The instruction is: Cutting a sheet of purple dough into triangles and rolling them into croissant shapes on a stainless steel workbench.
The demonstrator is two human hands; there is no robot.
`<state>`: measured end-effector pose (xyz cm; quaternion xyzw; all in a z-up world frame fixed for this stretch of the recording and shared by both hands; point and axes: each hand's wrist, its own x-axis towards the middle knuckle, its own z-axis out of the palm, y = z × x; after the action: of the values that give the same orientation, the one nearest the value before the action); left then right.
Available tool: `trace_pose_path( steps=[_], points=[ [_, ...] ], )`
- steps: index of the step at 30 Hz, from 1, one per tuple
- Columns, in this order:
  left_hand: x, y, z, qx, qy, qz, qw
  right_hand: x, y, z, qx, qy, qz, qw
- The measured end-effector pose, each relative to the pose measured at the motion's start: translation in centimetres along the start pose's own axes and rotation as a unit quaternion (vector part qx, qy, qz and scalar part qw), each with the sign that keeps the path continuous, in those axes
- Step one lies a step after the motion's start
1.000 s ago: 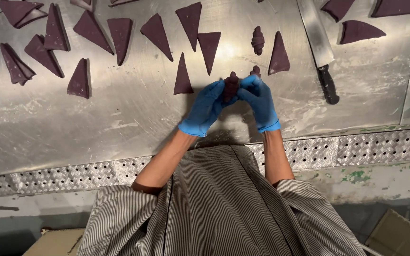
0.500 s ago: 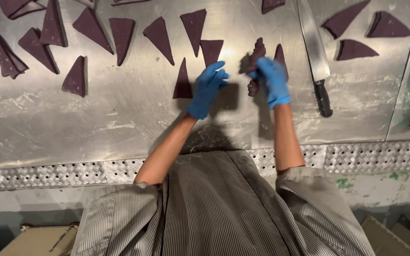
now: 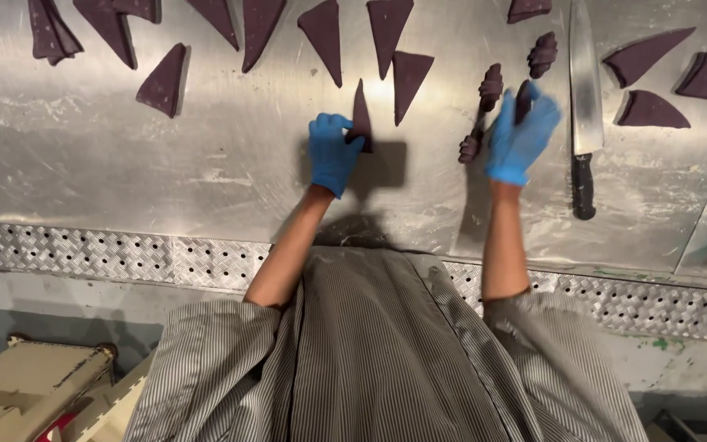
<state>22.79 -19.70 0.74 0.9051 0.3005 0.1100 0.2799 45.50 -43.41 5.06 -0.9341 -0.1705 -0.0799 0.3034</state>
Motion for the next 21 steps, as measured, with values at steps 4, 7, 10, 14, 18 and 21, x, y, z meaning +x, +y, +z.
trace_pose_path(
  steps=[4, 7, 10, 14, 18, 21],
  points=[
    [-0.4, 0.9, 1.7, -0.141, 0.01, -0.025, 0.99, -8.7, -3.4, 0.1, 0.096, -0.032, -0.014, 0.995],
    [-0.2, 0.6, 3.0, -0.243, -0.029, -0.117, 0.962, -12.6, -7.1, -0.1, 0.177, -0.113, 0.041, 0.977],
    [-0.7, 0.6, 2.2, -0.229, 0.002, -0.103, 0.968, -12.6, -13.1, -0.6, 0.148, -0.211, 0.055, 0.965],
    [-2.8, -2.7, 4.1, -0.352, 0.003, -0.087, 0.932, -11.4, -15.2, 4.9, -0.016, -0.211, -0.057, 0.976],
    [-2.9, -6.3, 6.0, -0.561, -0.061, -0.099, 0.82, -12.1, -15.3, 7.8, 0.007, -0.159, -0.071, 0.985],
    [-2.3, -4.8, 1.1, -0.611, -0.145, -0.214, 0.748, -12.8, -16.6, 7.5, 0.11, -0.207, 0.051, 0.971]
  ],
)
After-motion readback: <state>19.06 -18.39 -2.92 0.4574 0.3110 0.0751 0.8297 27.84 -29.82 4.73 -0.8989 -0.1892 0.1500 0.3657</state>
